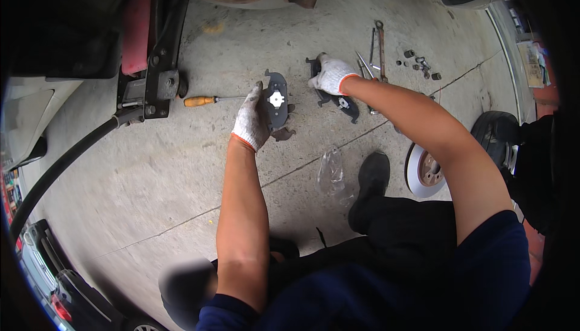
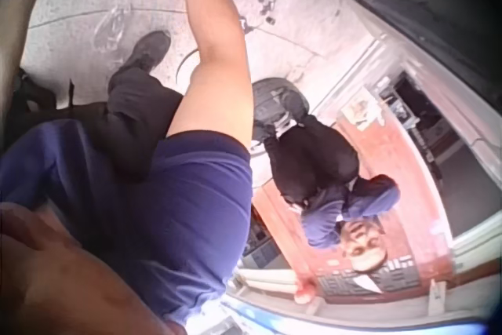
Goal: The person removes the old brake pads from the caliper, opens a new box of brake pads, and compares the new pads with the old ones. The person then places the new brake pads into the caliper assembly.
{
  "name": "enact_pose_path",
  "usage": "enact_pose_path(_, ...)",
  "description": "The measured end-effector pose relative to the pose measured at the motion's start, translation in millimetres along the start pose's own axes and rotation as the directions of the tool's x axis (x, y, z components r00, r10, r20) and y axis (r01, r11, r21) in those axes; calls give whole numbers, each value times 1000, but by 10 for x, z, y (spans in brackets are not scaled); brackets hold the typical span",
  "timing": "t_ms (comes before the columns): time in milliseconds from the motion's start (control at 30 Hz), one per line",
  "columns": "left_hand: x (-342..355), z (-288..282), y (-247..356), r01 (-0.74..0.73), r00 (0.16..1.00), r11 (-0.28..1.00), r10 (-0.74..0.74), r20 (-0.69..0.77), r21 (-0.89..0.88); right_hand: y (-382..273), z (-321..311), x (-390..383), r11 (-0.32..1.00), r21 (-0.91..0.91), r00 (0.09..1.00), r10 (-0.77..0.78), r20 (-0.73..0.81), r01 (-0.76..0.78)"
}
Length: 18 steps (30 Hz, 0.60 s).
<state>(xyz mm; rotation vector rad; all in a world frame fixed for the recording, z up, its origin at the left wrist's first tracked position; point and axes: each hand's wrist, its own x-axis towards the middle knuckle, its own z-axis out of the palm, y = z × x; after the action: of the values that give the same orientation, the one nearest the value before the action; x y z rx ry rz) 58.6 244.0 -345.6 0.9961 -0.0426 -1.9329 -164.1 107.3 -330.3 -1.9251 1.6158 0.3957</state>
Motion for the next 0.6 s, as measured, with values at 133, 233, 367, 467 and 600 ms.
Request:
enact_pose_path(133,44,328,25,12,999,995,-8,-43,96,763,-345,222,991,-100,995,85,-53,-90)
enact_pose_path(233,56,503,64,23,1000,984,-19,-22,174,960,-252,87,966,-258,999,-8,-51,-6)
enact_pose_path(367,93,722,124,-14,1000,970,10,21,241,917,-182,44,963,-270,998,32,49,-17)
enact_pose_path(467,59,896,199,-41,999,950,38,18,309,929,-225,83,964,-267,999,0,35,9)
enact_pose_path(600,6,1045,301,-74,997,916,80,2,395,655,-640,1,985,144,995,-87,-55,94)
